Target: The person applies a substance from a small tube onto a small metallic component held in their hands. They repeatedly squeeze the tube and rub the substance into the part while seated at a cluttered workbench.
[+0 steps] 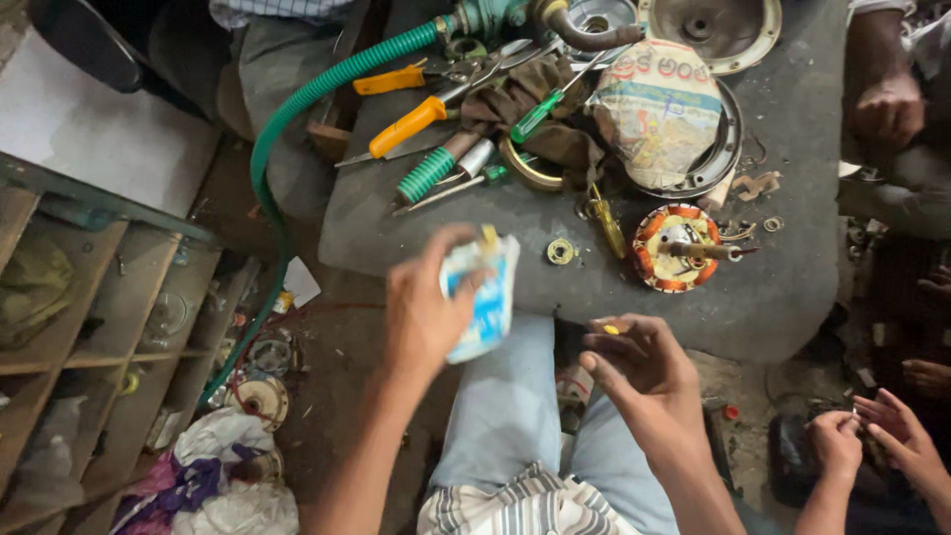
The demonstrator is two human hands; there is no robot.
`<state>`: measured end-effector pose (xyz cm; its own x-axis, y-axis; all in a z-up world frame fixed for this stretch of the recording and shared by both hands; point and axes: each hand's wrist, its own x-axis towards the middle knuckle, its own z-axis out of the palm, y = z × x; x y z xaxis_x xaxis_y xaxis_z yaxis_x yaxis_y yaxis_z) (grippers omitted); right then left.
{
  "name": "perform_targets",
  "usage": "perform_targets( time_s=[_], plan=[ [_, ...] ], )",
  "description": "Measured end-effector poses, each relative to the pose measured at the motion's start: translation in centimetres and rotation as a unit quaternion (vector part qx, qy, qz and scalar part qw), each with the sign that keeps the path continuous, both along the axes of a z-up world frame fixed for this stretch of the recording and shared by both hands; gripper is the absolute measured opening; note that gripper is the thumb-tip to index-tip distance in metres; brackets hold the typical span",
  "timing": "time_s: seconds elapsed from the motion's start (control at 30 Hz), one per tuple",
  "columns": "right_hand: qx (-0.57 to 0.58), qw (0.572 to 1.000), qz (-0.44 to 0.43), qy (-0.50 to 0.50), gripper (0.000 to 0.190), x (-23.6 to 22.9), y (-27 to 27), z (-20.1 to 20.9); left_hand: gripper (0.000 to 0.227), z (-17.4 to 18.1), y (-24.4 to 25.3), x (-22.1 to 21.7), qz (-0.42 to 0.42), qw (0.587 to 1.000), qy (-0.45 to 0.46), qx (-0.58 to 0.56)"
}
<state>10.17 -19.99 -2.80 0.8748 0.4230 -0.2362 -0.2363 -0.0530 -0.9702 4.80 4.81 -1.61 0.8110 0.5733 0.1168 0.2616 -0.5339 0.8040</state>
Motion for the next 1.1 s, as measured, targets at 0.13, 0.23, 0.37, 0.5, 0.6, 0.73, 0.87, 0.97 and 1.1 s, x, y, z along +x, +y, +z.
perform_targets(
  time_s=[0.13, 0.23, 0.37, 0.5, 0.6, 0.73, 0.87, 0.97, 1.1],
  plan=[
    [-0.039, 0.998, -0.027, 0.039, 0.035, 0.7, 0.4, -1.1, 0.06, -1.9, 2.3, 3.7, -0.008, 0.986, -0.114, 0.119],
    [-0.053, 0.998, -0.027, 0.034, 0.032, 1.2, 0.6, -1.5, 0.058, -2.7, 2.1, 4.4, -0.047, 0.955, -0.143, 0.257],
    [-0.07, 0.996, -0.024, 0.041, 0.031, 1.1, 1.0, -2.0, 0.053, -2.6, 1.1, 4.5, -0.186, 0.928, -0.135, 0.294],
    [-0.052, 0.997, -0.016, 0.046, 0.031, 0.7, 0.9, -2.3, 0.062, -1.8, 0.6, 5.9, -0.306, 0.908, -0.082, 0.275],
    [-0.07, 0.995, -0.017, 0.065, 0.033, 0.7, 0.5, -2.3, 0.063, -1.0, 0.7, 7.6, -0.357, 0.898, -0.018, 0.257],
    [-0.068, 0.997, -0.002, 0.024, 0.033, 0.6, 0.2, -2.4, 0.051, -0.4, 1.1, 9.0, -0.393, 0.878, -0.036, 0.271],
    [-0.074, 0.997, 0.0, 0.036, 0.034, 0.9, 0.1, -2.3, 0.05, -0.4, 1.4, 9.4, -0.388, 0.873, -0.06, 0.29],
    [-0.078, 0.996, 0.01, 0.031, 0.034, 1.2, 0.3, -2.1, 0.048, -0.7, 1.2, 9.3, -0.375, 0.879, -0.052, 0.29],
    [-0.103, 0.993, 0.004, 0.055, 0.035, 1.9, 1.0, -1.8, 0.055, -1.2, 0.4, 8.7, -0.342, 0.892, -0.053, 0.29]
  ],
)
